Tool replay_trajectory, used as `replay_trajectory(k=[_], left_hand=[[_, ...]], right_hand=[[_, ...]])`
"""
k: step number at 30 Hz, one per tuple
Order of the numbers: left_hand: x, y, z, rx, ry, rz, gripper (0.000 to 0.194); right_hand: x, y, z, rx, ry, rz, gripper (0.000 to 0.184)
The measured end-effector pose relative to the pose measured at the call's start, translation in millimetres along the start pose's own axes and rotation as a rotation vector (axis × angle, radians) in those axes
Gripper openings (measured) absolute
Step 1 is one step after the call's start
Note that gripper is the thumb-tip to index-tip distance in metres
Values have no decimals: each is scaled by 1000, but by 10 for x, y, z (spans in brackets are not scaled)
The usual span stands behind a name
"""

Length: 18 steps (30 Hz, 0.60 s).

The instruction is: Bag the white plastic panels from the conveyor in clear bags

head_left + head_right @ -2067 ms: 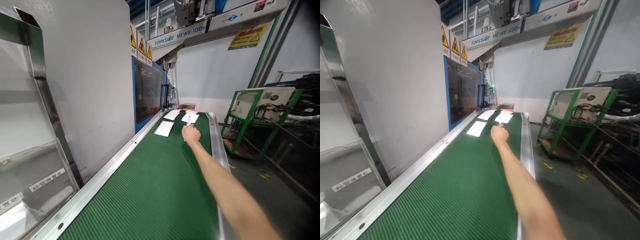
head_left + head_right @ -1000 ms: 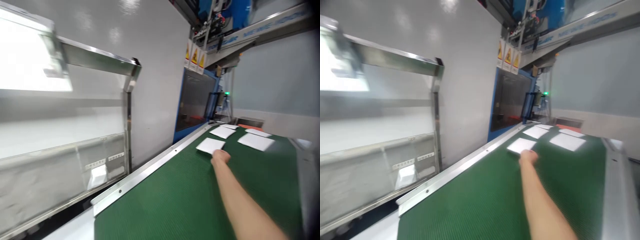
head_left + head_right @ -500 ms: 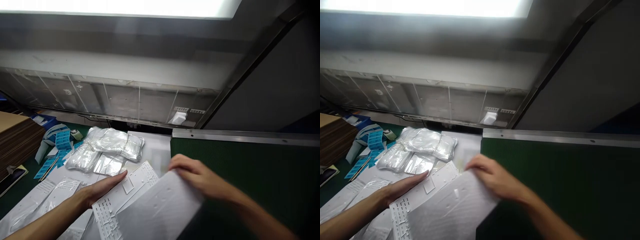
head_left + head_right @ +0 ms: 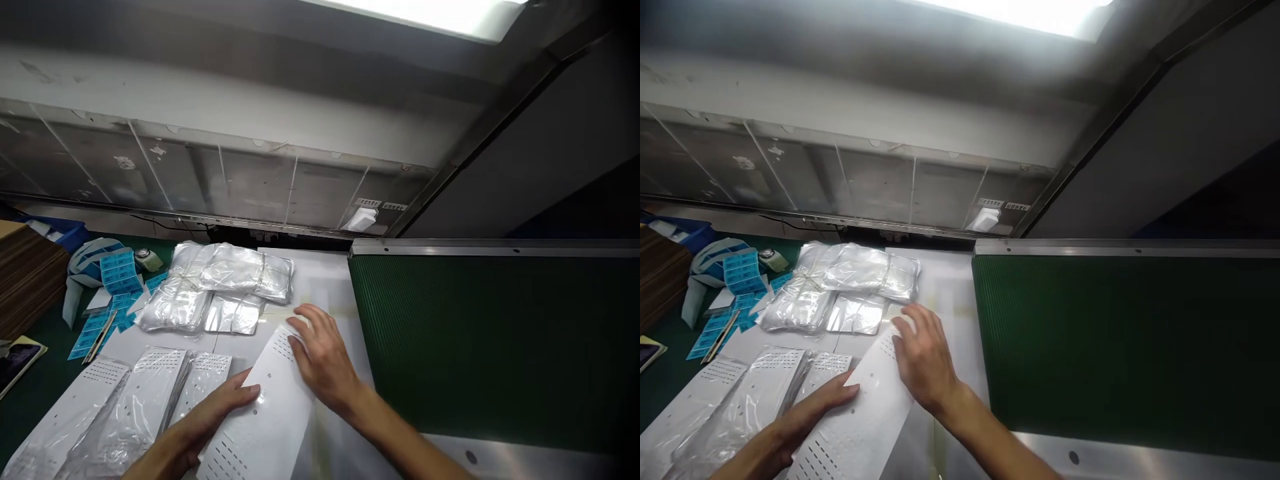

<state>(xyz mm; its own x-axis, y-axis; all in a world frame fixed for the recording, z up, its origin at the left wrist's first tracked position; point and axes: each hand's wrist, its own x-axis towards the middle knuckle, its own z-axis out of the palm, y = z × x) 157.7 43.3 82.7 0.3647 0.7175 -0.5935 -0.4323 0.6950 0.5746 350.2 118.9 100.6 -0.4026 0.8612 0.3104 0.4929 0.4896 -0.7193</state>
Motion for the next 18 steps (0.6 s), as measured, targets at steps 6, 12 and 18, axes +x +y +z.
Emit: replay_trajectory(k=[6, 12, 18], left_hand=[[-116, -265, -404, -54, 158, 188, 63], [-129, -366, -651, -9, 310, 242, 67], [-61, -255, -952, -319, 245, 168, 60]], right_hand=[[-718, -202, 905, 685, 32, 869, 67], [-772, -452, 1402, 685, 117, 863, 53], [-534, -416, 957, 953, 202, 922, 53]])
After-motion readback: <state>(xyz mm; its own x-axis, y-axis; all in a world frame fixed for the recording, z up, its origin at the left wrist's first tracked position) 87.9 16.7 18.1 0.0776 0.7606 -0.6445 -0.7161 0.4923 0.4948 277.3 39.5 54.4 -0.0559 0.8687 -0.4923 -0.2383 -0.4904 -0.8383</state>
